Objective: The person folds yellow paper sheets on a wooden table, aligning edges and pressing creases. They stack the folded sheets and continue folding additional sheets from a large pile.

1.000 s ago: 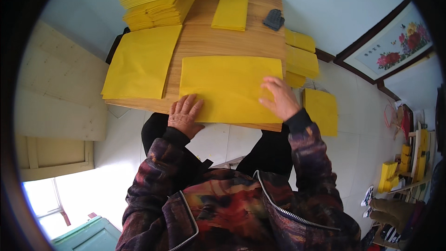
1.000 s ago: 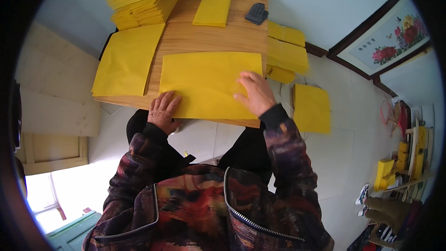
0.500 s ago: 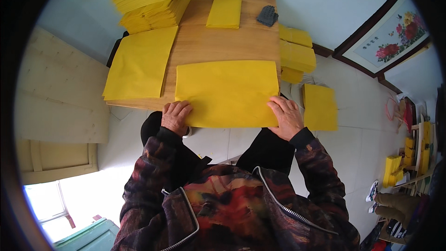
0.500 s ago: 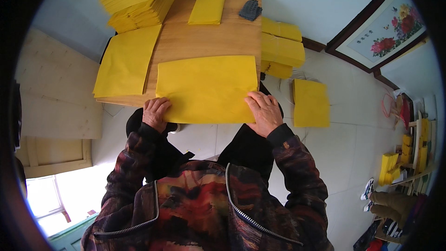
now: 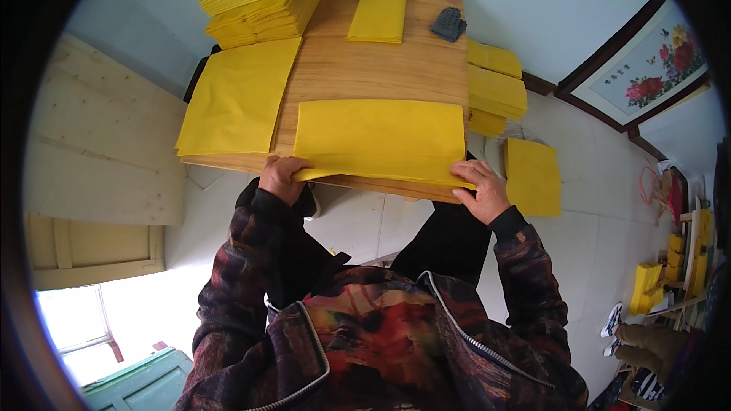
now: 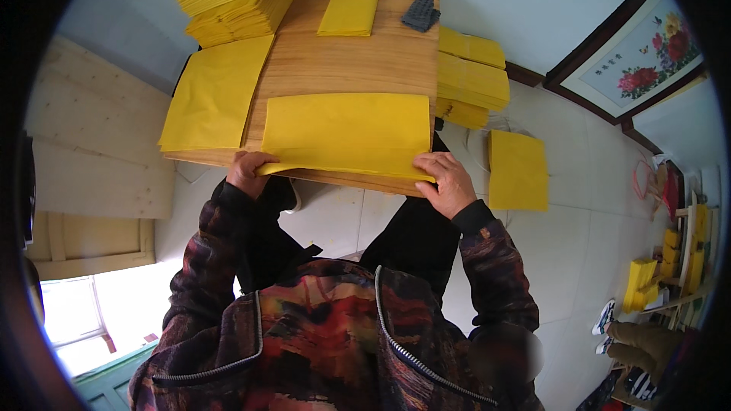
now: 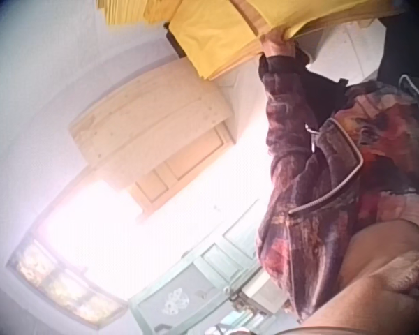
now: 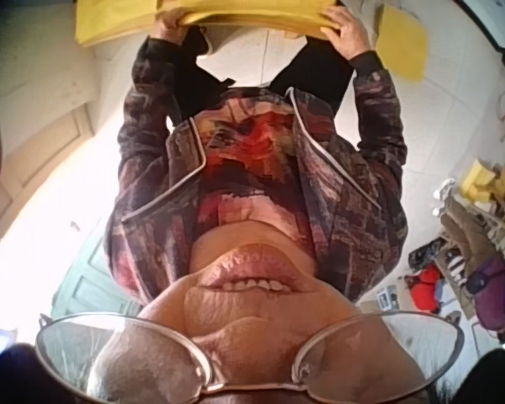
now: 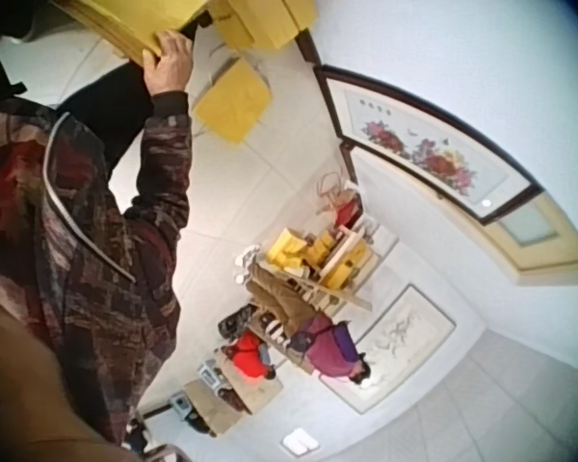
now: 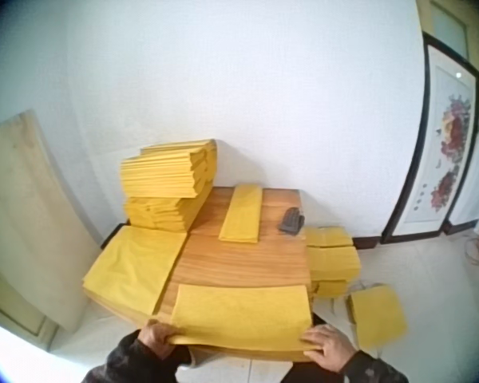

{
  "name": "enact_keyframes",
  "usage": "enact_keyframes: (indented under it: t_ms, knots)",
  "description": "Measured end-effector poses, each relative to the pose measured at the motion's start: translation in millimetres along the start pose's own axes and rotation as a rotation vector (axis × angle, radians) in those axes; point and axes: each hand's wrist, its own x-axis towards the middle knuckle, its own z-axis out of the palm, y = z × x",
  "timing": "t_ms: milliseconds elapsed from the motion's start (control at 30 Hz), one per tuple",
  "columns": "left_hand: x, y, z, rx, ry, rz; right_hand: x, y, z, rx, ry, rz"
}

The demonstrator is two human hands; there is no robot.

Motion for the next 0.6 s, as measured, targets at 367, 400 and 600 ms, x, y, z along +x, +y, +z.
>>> enact_keyframes:
  t_ms: [367,400,600]
  knots:
    - [41.7,-38.8,2.8,-0.416,-0.193,-0.334,34.0,19.7,14.5,0.335,0.168,0.245]
    - [43.3,-41.7,3.4,-0.437,-0.190,-0.333,36.2,22.0,16.2,0.311,0.188,0.213]
    - [52.4,-54.4,4.0,-0.463,-0.237,-0.421,41.2,30.0,21.0,0.522,0.163,0.365]
